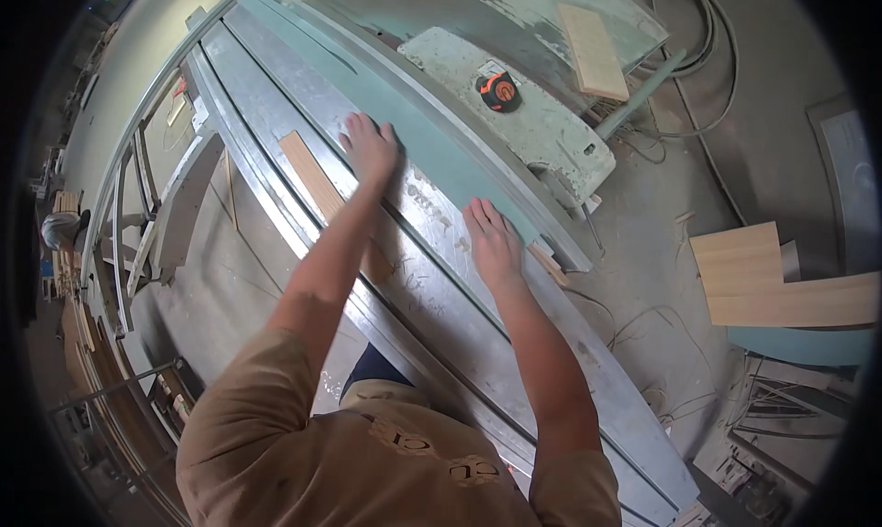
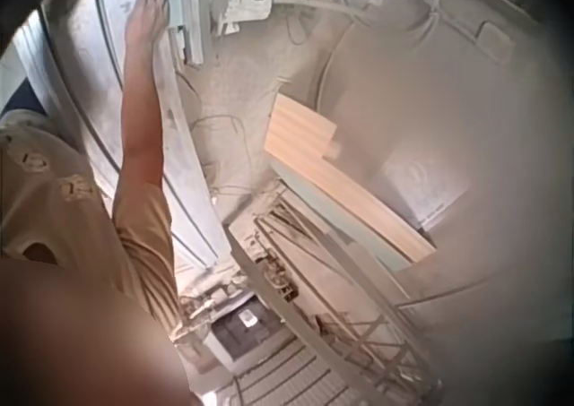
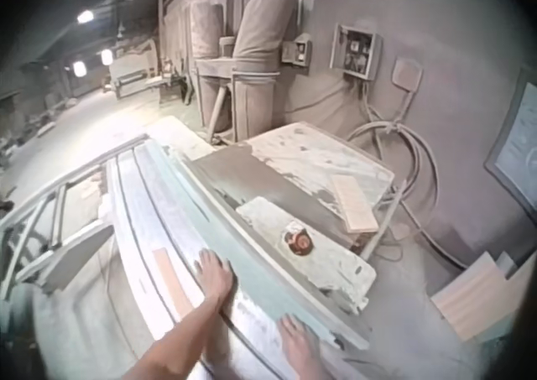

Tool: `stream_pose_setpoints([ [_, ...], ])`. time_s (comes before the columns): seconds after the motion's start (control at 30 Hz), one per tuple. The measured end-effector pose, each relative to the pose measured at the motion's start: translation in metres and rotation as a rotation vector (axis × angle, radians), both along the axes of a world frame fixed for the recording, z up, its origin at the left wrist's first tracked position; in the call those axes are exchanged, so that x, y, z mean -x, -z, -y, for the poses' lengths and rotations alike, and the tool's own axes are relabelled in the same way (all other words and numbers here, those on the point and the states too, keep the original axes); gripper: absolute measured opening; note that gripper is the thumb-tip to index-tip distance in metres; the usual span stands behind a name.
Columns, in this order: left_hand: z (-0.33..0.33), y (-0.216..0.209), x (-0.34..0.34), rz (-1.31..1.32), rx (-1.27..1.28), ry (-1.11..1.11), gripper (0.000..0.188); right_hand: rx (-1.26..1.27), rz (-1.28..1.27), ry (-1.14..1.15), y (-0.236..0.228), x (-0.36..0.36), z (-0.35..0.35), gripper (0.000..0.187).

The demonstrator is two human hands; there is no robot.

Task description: Sanding the edge of a wooden board and positioning it on a sliding table saw in a furniture manufacturing facility.

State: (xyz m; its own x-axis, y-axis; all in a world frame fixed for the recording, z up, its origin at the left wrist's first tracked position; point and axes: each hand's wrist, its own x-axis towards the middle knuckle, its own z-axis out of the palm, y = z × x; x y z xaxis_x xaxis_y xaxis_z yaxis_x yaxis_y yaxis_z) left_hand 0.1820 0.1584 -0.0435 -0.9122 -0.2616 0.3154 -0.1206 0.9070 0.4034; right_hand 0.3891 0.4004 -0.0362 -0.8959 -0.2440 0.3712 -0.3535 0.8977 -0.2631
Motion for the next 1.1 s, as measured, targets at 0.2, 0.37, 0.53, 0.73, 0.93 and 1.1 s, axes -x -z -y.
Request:
stream_pose_setpoints([
  [0.2,-0.090,0.010,-0.143,0.018,-0.099,0.149,0.080,0.001,-0.008,-0.005,0.015,0.010,0.007,0.041],
  [0.37,-0.101,0.019,-0.149,0.039,-0.069,0.126,0.076,0.034,-0.022,-0.008,0.025,0.015,0.013,0.039],
  [0.53,-0.105,0.036,-0.147,0.079,0.020,0.129,0.076,0.199,0.039,0.053,0.020,-0.022,0.012,0.033],
  [0.73,-0.088,0.033,-0.147,0.116,0.052,0.092,0.076,0.361,0.046,0.061,0.017,-0.205,-0.052,0.035],
  [0.93,-0.084,0.044,-0.148,0.111,0.105,0.097,0.076,0.233,0.195,0.571,0.054,-0.419,-0.172,0.051],
  [1.1,-0.081,0.045,-0.153,0.117,0.132,0.098,0.075,0.194,0.166,1.024,0.094,-0.527,-0.226,0.053],
])
